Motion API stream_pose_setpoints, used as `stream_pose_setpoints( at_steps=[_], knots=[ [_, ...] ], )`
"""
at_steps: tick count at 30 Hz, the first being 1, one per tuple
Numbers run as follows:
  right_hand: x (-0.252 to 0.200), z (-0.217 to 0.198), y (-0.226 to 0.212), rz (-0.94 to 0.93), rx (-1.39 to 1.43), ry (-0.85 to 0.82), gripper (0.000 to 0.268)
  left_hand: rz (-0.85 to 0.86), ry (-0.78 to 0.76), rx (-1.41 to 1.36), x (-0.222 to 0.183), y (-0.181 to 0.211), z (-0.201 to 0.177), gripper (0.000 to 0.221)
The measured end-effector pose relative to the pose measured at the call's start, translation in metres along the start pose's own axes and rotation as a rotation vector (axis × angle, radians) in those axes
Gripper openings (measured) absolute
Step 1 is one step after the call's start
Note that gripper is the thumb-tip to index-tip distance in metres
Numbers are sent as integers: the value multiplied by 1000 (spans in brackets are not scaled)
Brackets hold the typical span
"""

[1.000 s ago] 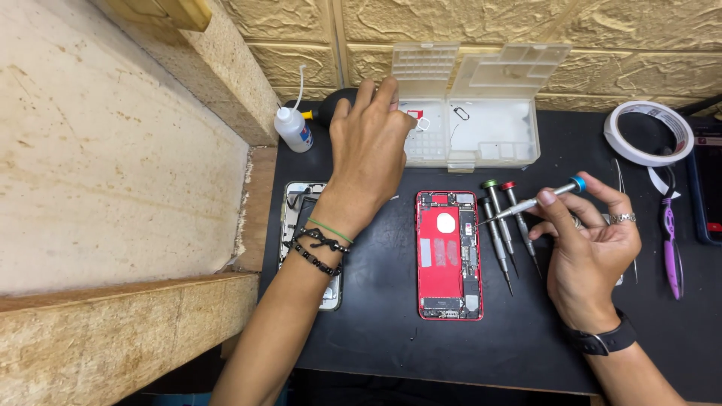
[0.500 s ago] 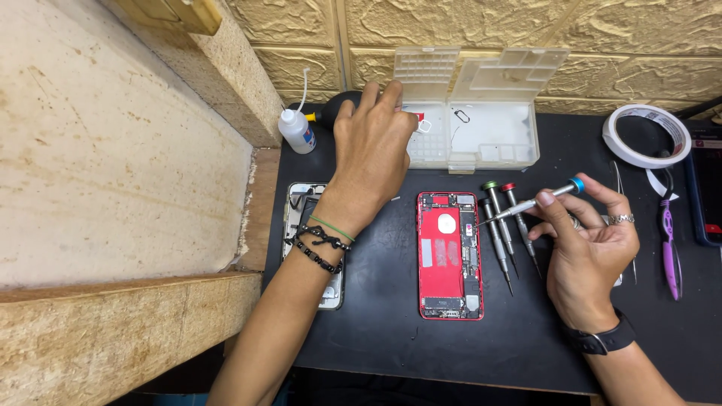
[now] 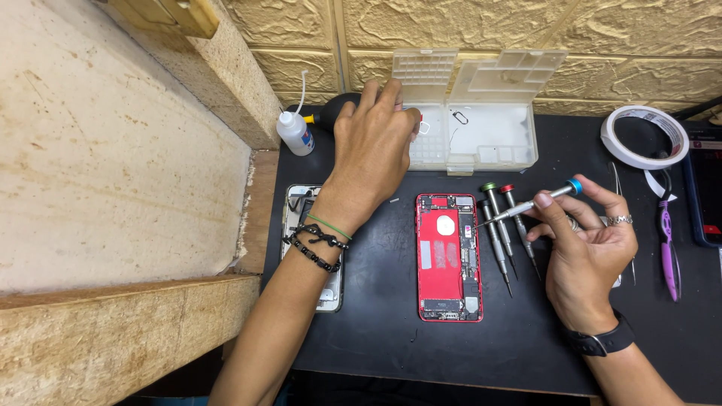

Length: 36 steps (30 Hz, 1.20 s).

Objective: Dismantling and repairing internal components of a mobile phone using precision screwdrivers.

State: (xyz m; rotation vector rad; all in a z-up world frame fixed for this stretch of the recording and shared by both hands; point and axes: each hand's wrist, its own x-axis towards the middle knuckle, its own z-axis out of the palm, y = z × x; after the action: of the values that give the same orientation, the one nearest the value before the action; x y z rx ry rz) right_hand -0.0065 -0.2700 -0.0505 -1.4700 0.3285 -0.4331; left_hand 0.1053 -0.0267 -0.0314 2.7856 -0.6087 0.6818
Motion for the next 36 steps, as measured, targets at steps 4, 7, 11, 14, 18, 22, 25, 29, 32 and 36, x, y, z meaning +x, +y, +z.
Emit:
stream_pose_setpoints(
  at_steps=[4, 7, 11, 14, 18, 22, 25, 29, 32, 36],
  knots=[
    [0, 0, 0, 7, 6, 3, 45, 1, -13, 2, 1, 1, 3, 16],
    [0, 0, 0, 7, 5, 6, 45, 12, -59, 18, 4, 1, 5, 22],
    [0, 0, 1, 7, 13, 2, 44, -39, -188, -15, 10, -2, 12, 27],
    [0, 0, 0, 5, 14, 5, 44, -53, -191, -55, 13, -5, 16, 18],
    [0, 0, 0, 1, 16, -6, 44, -60, -179, -67, 15, -5, 17, 15],
    [0, 0, 0, 10, 19, 1, 44, -50, -137, -103, 13, -5, 12, 11],
    [0, -1, 1, -3, 5, -5, 45, -36, -58, -115, 11, -4, 8, 11],
    [0, -1, 1, -1, 1, -5, 44, -13, 48, -179, 11, -5, 7, 8],
    [0, -1, 1, -4, -3, 0, 44, 45, 103, -192, 11, -5, 8, 9],
    [0, -1, 2, -14, -8, -9, 44, 112, 156, -152, 9, -1, 6, 7]
  ],
)
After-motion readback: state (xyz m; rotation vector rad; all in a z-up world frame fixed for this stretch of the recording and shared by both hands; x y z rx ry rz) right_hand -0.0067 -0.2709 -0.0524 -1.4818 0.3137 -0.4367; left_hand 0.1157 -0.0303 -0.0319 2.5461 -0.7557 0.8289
